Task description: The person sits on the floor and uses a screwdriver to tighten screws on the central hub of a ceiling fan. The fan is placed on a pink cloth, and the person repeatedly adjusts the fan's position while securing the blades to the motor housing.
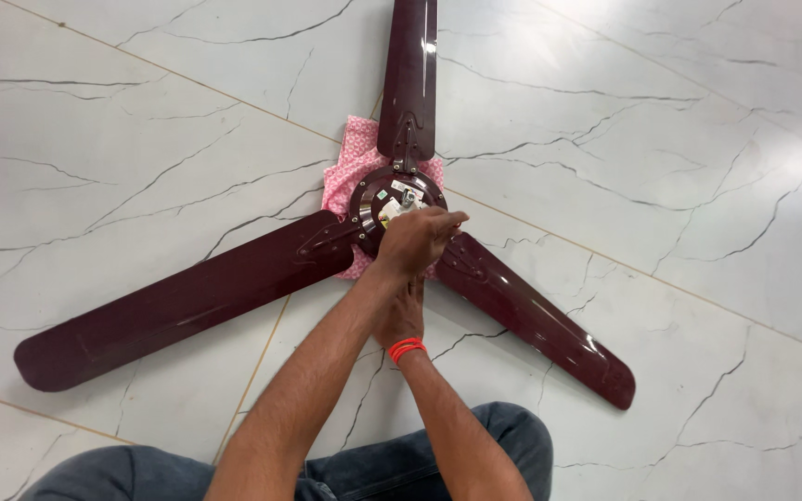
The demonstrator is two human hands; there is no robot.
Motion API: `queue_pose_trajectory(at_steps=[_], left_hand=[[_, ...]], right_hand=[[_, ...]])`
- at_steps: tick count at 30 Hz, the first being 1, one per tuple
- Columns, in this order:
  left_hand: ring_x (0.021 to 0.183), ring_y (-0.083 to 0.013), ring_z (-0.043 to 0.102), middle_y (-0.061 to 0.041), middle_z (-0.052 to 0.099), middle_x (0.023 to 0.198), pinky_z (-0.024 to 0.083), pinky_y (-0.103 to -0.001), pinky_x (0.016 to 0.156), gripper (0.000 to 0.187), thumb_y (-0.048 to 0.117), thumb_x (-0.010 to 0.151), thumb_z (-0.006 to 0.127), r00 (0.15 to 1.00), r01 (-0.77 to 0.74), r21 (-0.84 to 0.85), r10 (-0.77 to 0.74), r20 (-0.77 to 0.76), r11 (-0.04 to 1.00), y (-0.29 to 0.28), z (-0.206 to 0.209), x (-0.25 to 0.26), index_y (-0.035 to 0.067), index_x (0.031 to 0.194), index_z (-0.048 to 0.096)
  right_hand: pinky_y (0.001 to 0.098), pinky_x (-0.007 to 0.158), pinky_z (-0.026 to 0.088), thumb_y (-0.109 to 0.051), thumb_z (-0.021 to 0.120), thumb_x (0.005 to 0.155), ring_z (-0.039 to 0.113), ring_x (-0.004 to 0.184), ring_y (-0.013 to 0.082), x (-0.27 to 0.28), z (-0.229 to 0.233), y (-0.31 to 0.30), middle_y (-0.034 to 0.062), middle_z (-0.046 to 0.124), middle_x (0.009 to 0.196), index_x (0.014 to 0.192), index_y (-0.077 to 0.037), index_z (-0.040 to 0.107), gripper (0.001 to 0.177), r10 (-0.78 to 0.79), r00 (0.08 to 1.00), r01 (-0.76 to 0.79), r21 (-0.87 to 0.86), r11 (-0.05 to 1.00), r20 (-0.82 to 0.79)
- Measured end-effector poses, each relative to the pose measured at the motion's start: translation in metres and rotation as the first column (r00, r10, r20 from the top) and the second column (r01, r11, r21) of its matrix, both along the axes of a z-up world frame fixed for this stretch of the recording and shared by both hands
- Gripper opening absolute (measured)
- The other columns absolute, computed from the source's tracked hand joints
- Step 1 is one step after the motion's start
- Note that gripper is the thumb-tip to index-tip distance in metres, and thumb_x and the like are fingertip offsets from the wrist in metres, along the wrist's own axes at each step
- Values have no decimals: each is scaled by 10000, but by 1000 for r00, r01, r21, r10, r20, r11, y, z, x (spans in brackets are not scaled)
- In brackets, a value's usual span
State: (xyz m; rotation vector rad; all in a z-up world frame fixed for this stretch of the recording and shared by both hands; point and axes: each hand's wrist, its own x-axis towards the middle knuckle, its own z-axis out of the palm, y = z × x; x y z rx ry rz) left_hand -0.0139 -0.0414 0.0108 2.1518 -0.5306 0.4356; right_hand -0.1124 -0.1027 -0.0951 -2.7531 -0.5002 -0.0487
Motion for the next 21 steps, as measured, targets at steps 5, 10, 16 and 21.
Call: queue_pose_trajectory(at_steps=[5,10,16,21], left_hand=[[762,-246,726,-22,767,870,573,-410,635,173,190,881,737,999,-28,55,29,-28,998,-1,2,1,203,1047,783],[731,-245,723,-31,759,845,567,-419,618,205,181,883,737,993,-18,150,35,-116,989,-3,1,8,211,1081,778],[677,-280,709,-116,723,789,564,-439,600,499,97,909,670,982,-6,158,35,-185,987,-2,7,5,133,1401,595],[757,-303,705,-148,722,859,569,-447,647,727,37,903,625,975,-34,178,72,-212,983,2,2,6,71,1588,382]], right_hand=[[590,1172,240,-200,763,774,359,1379,512,-1,11,-18,275,443,1453,1394,47,469,728,89,995,-97,344,934,41],[339,697,642,-84,715,960,778,877,244,21,53,-64,134,713,1104,1158,-17,648,219,-222,960,86,576,813,171],[333,649,624,-81,648,934,703,929,249,81,117,-86,207,595,1188,1224,35,595,317,-155,985,78,611,788,74],[451,812,560,-96,646,990,687,947,356,93,127,-89,161,737,1037,1127,-11,705,171,2,984,-60,324,944,176]])
